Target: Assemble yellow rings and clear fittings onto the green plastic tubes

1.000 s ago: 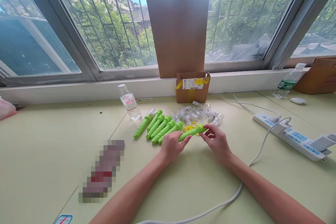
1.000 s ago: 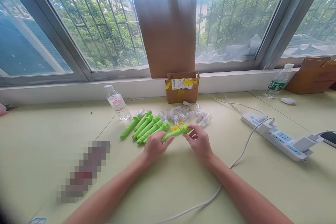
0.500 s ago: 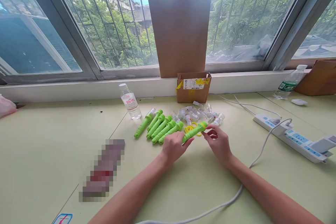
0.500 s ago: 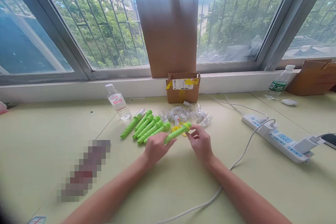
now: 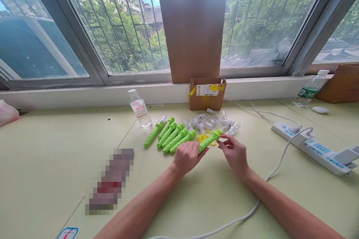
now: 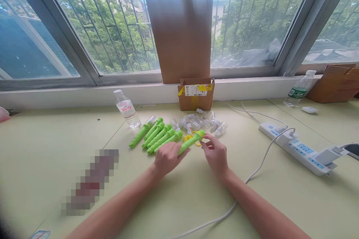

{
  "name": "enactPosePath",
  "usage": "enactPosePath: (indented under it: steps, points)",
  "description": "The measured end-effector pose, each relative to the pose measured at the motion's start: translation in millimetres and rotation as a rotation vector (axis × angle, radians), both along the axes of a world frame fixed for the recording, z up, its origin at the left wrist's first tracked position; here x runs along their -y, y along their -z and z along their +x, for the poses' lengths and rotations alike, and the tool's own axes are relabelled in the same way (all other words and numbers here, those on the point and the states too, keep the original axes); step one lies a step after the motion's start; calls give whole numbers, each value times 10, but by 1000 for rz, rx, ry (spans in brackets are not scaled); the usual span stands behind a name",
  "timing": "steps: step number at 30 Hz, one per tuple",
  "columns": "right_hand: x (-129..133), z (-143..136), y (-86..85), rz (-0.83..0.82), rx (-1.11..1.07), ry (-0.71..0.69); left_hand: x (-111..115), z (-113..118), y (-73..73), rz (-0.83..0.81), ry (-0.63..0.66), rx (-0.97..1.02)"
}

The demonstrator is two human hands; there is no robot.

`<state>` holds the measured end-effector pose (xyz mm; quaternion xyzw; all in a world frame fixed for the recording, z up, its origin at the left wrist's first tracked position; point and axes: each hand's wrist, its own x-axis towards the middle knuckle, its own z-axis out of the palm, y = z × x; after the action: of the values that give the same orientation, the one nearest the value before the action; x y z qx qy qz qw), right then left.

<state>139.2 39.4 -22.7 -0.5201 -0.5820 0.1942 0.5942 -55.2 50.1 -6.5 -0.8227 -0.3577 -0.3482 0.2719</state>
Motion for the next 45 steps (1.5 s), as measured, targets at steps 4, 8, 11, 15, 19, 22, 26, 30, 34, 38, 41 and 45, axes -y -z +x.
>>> enactPosePath:
  steps: [4,8,11,15,19,22,26,30,34,38,41,45]
  points:
    - [-3,-21,12,8,-6,-4,31,1,20,-62,-6,41]
    - [-14,-20,-5,19,20,-26,57,28,57,-195,-4,190]
    - [-20,-12,-23,17,32,-45,64,43,67,-332,15,301]
    - [-21,-6,-40,3,43,-68,64,51,58,-527,2,404]
    - [-20,-6,-57,-15,59,-89,57,59,29,-704,-3,515]
    - [-22,-7,-69,-17,63,-102,50,68,-13,-806,26,608]
    - [-30,-7,-60,-3,65,-100,48,83,-80,-925,39,719]
    - [-37,-5,-33,2,68,-103,39,84,-119,-1241,45,860]
    - [-35,-4,-35,4,74,-124,-3,54,-113,-1455,101,965]
    - [-26,-9,-59,7,108,-164,-56,10,-90,-1567,110,1040]
    - [-17,-15,-61,17,137,-165,-70,-11,-95,-1613,117,1049]
    - [1,-8,-50,97,180,-77,-42,-8,-120,-1531,120,851]
